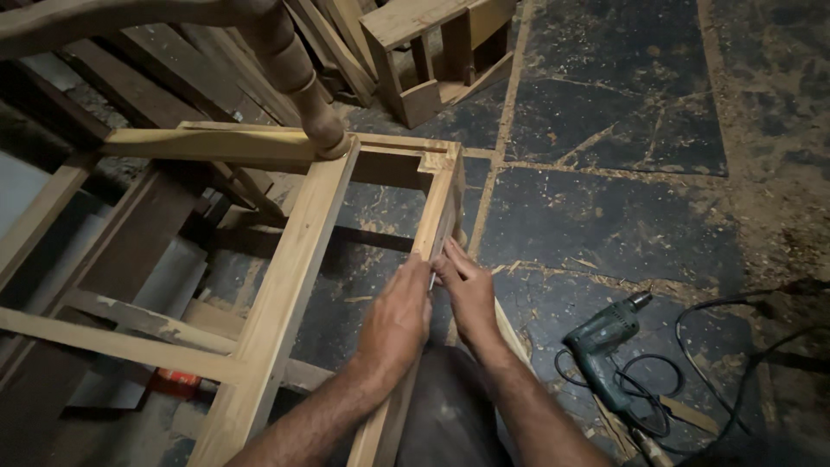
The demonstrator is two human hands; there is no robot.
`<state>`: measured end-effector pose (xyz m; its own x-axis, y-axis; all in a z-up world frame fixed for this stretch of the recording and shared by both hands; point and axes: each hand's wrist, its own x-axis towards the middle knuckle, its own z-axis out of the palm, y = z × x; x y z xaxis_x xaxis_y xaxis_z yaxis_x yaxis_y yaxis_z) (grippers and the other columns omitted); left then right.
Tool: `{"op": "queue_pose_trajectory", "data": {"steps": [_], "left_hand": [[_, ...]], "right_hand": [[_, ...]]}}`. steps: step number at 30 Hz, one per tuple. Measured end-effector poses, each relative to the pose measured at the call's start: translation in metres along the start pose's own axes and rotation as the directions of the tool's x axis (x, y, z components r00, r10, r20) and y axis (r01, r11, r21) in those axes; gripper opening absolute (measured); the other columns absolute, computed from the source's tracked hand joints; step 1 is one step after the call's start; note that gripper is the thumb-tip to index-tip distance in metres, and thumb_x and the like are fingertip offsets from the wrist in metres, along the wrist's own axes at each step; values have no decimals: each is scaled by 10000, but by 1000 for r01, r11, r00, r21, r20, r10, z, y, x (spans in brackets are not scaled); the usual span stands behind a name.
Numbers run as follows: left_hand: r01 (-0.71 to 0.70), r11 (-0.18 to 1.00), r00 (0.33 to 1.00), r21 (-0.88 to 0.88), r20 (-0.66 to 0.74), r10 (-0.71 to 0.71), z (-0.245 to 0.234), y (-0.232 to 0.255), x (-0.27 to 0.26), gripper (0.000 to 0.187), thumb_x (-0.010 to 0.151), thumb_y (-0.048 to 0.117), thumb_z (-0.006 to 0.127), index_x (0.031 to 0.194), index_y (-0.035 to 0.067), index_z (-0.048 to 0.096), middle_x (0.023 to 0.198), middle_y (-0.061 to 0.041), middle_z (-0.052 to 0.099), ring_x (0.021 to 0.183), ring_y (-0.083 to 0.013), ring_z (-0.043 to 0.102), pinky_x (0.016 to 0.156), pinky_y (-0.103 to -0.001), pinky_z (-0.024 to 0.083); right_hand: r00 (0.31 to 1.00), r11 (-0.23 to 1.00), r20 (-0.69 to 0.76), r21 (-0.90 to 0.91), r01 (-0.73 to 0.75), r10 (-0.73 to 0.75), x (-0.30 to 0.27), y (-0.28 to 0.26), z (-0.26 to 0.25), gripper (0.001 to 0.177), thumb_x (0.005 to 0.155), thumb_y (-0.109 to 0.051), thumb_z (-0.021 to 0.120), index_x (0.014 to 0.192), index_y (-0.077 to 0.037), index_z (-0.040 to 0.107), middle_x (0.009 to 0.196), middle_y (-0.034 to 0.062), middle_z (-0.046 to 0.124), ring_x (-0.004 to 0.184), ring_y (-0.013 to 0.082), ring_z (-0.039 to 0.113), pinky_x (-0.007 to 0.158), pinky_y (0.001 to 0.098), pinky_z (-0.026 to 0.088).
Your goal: The person aligns a metal hinge against a wooden frame and fits small wooden blocks into a pre-cut slot in the frame by hand.
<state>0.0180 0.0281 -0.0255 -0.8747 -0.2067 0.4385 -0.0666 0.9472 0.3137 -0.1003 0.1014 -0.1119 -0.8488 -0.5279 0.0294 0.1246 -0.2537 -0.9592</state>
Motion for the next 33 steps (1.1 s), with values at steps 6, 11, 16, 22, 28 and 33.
{"op": "queue_pose_trajectory", "data": {"steps": [6,11,16,22,28,33], "left_hand": [[236,968,968,-81,108,-227,-9,9,5,655,857,66,674,1416,-64,359,1263,-368,564,1015,-508,639,801,-541,565],[338,937,926,-84,210,-315,-6,4,7,571,894,112,682,1379,-24,416,1134,-288,655,961,-500,665,787,-578,540],[310,947,938,-88,188,-290,-2,-2,4,580,880,103,657,1389,-31,412,1168,-299,641,951,-495,668,774,-573,545],[181,975,983,-131,-5,-183,-2,-3,6,512,868,209,736,1273,-13,517,1159,-268,605,941,-484,641,744,-550,531],[322,933,945,-159,3,-326,-5,2,13,214,891,185,713,994,36,599,1042,-196,607,894,-453,641,727,-561,499],[281,949,959,-141,8,-283,-3,1,14,173,887,126,673,981,4,595,1071,-191,565,945,-416,604,767,-549,485]], "right_hand": [[986,979,-117,-179,100,-122,-8,-23,20,637,902,-267,775,1405,68,575,1340,235,670,1184,213,657,963,288,537],[982,968,-173,-225,-110,71,-13,-44,32,711,842,-285,773,1458,-9,548,1069,237,793,874,206,717,759,333,594],[985,950,-120,-299,84,-125,-14,-41,32,702,899,-311,766,1447,44,507,1194,210,744,999,153,734,858,297,590],[991,965,-118,-261,29,-62,-9,-22,26,640,944,-357,674,1442,22,538,1202,207,759,976,167,738,827,303,598],[991,985,-65,-136,103,-113,-5,10,9,576,1025,-390,620,1458,-13,577,1231,192,725,1024,136,651,862,310,557],[987,995,-146,-70,-71,61,14,64,-30,496,1044,-396,534,1366,-52,689,1055,125,753,893,207,671,782,345,580]]}}
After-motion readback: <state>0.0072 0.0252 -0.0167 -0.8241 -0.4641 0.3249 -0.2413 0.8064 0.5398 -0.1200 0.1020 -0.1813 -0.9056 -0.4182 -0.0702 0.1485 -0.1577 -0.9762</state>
